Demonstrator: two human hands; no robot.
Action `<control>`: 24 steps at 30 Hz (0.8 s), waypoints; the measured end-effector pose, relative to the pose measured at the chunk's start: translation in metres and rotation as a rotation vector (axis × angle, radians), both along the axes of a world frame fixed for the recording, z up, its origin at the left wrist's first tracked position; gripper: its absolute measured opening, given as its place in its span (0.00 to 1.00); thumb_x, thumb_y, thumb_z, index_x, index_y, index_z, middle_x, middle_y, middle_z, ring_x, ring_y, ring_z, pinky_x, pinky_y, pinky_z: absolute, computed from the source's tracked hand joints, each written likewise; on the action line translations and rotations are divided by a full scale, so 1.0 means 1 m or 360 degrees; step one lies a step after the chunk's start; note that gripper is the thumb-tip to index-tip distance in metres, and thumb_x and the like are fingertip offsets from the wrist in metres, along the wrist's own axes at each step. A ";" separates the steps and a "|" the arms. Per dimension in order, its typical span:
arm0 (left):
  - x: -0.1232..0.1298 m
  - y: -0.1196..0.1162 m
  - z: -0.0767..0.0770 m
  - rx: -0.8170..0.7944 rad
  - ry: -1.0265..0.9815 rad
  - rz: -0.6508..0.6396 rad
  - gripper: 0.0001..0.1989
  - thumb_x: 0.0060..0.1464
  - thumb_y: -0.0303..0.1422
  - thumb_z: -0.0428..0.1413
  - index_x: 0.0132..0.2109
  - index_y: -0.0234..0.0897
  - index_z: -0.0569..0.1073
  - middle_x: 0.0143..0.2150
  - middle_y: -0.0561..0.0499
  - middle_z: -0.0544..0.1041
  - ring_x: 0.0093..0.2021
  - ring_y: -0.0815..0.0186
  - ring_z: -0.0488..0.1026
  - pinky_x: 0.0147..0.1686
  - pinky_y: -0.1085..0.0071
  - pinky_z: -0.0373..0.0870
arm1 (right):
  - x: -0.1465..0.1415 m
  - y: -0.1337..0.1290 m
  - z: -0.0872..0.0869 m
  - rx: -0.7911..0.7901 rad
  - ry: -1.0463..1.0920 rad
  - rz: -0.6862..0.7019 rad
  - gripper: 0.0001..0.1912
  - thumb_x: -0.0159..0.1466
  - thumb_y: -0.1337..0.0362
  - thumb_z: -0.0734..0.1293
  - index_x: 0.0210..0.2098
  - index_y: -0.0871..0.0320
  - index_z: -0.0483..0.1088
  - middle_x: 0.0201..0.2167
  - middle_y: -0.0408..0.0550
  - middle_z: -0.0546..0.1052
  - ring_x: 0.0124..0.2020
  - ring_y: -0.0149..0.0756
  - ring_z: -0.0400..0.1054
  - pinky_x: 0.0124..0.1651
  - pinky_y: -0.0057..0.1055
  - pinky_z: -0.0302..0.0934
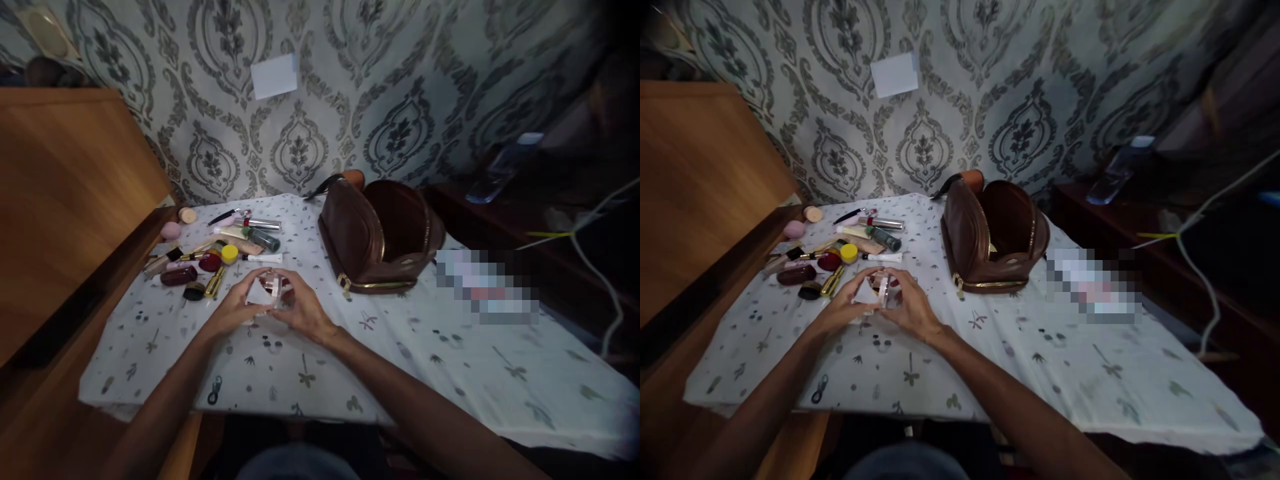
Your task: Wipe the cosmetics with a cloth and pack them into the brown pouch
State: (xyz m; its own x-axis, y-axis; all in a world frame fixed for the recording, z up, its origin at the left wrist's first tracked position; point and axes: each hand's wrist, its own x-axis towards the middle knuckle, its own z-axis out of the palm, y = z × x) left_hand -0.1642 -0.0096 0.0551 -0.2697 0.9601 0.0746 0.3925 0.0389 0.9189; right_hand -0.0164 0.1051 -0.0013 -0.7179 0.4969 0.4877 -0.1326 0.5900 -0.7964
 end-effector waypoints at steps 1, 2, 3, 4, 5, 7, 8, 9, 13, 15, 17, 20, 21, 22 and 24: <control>0.000 0.000 -0.003 0.0018 -0.0015 0.0029 0.36 0.49 0.42 0.62 0.63 0.36 0.66 0.61 0.43 0.72 0.65 0.47 0.63 0.57 0.62 0.68 | 0.000 0.000 0.000 0.0078 0.0017 -0.0002 0.36 0.57 0.63 0.73 0.62 0.54 0.60 0.57 0.55 0.70 0.51 0.43 0.70 0.49 0.39 0.70; 0.001 0.001 -0.006 0.0022 -0.0033 0.0052 0.33 0.52 0.44 0.60 0.62 0.35 0.67 0.59 0.44 0.73 0.62 0.48 0.65 0.55 0.62 0.69 | -0.001 0.000 -0.001 0.0155 0.0031 -0.0001 0.35 0.58 0.62 0.73 0.62 0.54 0.60 0.57 0.55 0.69 0.53 0.44 0.69 0.51 0.40 0.70; 0.001 0.001 -0.008 0.0014 -0.0052 0.0072 0.30 0.54 0.45 0.58 0.61 0.35 0.68 0.56 0.44 0.75 0.59 0.50 0.68 0.53 0.63 0.71 | -0.001 0.000 -0.001 0.0214 0.0038 -0.0004 0.35 0.58 0.62 0.73 0.62 0.53 0.60 0.58 0.55 0.69 0.54 0.45 0.68 0.52 0.41 0.69; 0.002 0.001 -0.009 -0.0007 -0.0069 0.0089 0.29 0.56 0.47 0.56 0.59 0.35 0.69 0.55 0.44 0.76 0.56 0.51 0.71 0.50 0.64 0.72 | -0.001 0.000 -0.001 0.0249 0.0036 -0.0009 0.35 0.58 0.60 0.73 0.63 0.53 0.60 0.58 0.55 0.69 0.55 0.46 0.67 0.52 0.42 0.69; 0.002 0.000 -0.010 -0.0038 -0.0084 0.0106 0.28 0.57 0.49 0.54 0.58 0.34 0.71 0.53 0.44 0.76 0.53 0.51 0.72 0.48 0.64 0.73 | -0.001 0.000 -0.001 0.0259 0.0028 -0.0017 0.36 0.58 0.59 0.74 0.63 0.52 0.60 0.57 0.56 0.70 0.56 0.47 0.67 0.53 0.43 0.69; 0.002 -0.002 -0.009 -0.0093 -0.0106 0.0138 0.29 0.57 0.51 0.53 0.56 0.34 0.72 0.51 0.43 0.77 0.51 0.52 0.73 0.44 0.64 0.73 | 0.000 0.000 -0.001 0.0241 -0.0002 -0.0024 0.39 0.56 0.56 0.75 0.63 0.52 0.60 0.56 0.56 0.70 0.55 0.48 0.68 0.53 0.45 0.69; 0.002 -0.003 -0.008 -0.0110 -0.0123 0.0135 0.29 0.57 0.52 0.53 0.55 0.34 0.72 0.51 0.43 0.77 0.52 0.51 0.72 0.44 0.64 0.73 | 0.000 -0.001 -0.001 0.0232 -0.0011 -0.0020 0.39 0.56 0.55 0.76 0.63 0.51 0.60 0.56 0.56 0.70 0.54 0.48 0.68 0.53 0.45 0.69; 0.002 -0.004 -0.007 -0.0120 -0.0149 0.0118 0.29 0.57 0.52 0.53 0.56 0.34 0.71 0.52 0.43 0.77 0.52 0.51 0.72 0.44 0.64 0.73 | 0.000 -0.001 -0.001 0.0230 -0.0008 -0.0011 0.39 0.56 0.55 0.76 0.63 0.51 0.60 0.56 0.56 0.70 0.54 0.48 0.69 0.52 0.46 0.69; 0.001 -0.007 -0.005 -0.0108 -0.0260 -0.0014 0.31 0.57 0.49 0.56 0.59 0.33 0.67 0.54 0.42 0.75 0.53 0.52 0.71 0.45 0.64 0.72 | 0.000 -0.001 -0.001 0.0258 0.0031 0.0014 0.38 0.56 0.56 0.76 0.63 0.49 0.60 0.55 0.55 0.71 0.52 0.47 0.69 0.50 0.44 0.70; 0.000 -0.008 -0.006 -0.0091 -0.0247 -0.0040 0.31 0.58 0.49 0.55 0.60 0.33 0.67 0.55 0.41 0.74 0.53 0.52 0.71 0.45 0.64 0.72 | 0.000 -0.001 -0.001 0.0264 0.0029 0.0006 0.38 0.56 0.57 0.76 0.63 0.49 0.59 0.54 0.54 0.71 0.52 0.46 0.70 0.49 0.43 0.71; -0.002 -0.008 -0.006 -0.0064 -0.0210 -0.0049 0.31 0.58 0.50 0.54 0.61 0.33 0.65 0.56 0.41 0.73 0.55 0.51 0.70 0.45 0.64 0.71 | 0.000 -0.001 0.000 0.0268 0.0024 0.0000 0.38 0.56 0.57 0.76 0.62 0.50 0.60 0.53 0.54 0.71 0.50 0.46 0.70 0.47 0.42 0.71; -0.004 -0.011 -0.005 -0.0075 -0.0234 -0.0147 0.39 0.55 0.47 0.59 0.67 0.37 0.57 0.61 0.42 0.69 0.59 0.50 0.67 0.48 0.65 0.71 | 0.001 -0.001 0.002 0.0235 0.0021 0.0001 0.36 0.56 0.58 0.75 0.61 0.51 0.60 0.53 0.54 0.71 0.48 0.44 0.71 0.45 0.40 0.71; -0.005 -0.011 -0.004 -0.0096 -0.0253 -0.0191 0.42 0.53 0.45 0.61 0.69 0.39 0.53 0.63 0.42 0.68 0.60 0.50 0.67 0.49 0.65 0.70 | 0.001 -0.001 0.002 0.0218 0.0024 0.0006 0.36 0.56 0.59 0.75 0.61 0.51 0.61 0.53 0.54 0.71 0.47 0.43 0.71 0.45 0.40 0.71; -0.006 -0.012 -0.003 -0.0116 -0.0259 -0.0231 0.44 0.52 0.44 0.63 0.69 0.41 0.52 0.64 0.43 0.66 0.60 0.50 0.67 0.49 0.65 0.70 | 0.001 -0.001 0.003 0.0201 0.0023 0.0013 0.36 0.56 0.60 0.74 0.61 0.51 0.61 0.52 0.54 0.71 0.46 0.43 0.71 0.45 0.40 0.71; -0.006 -0.013 -0.001 -0.0112 -0.0199 -0.0251 0.43 0.50 0.42 0.65 0.68 0.43 0.54 0.65 0.45 0.65 0.60 0.52 0.67 0.50 0.66 0.70 | 0.001 -0.001 0.003 0.0177 0.0017 0.0033 0.36 0.56 0.62 0.74 0.61 0.51 0.61 0.52 0.53 0.71 0.46 0.43 0.71 0.44 0.40 0.71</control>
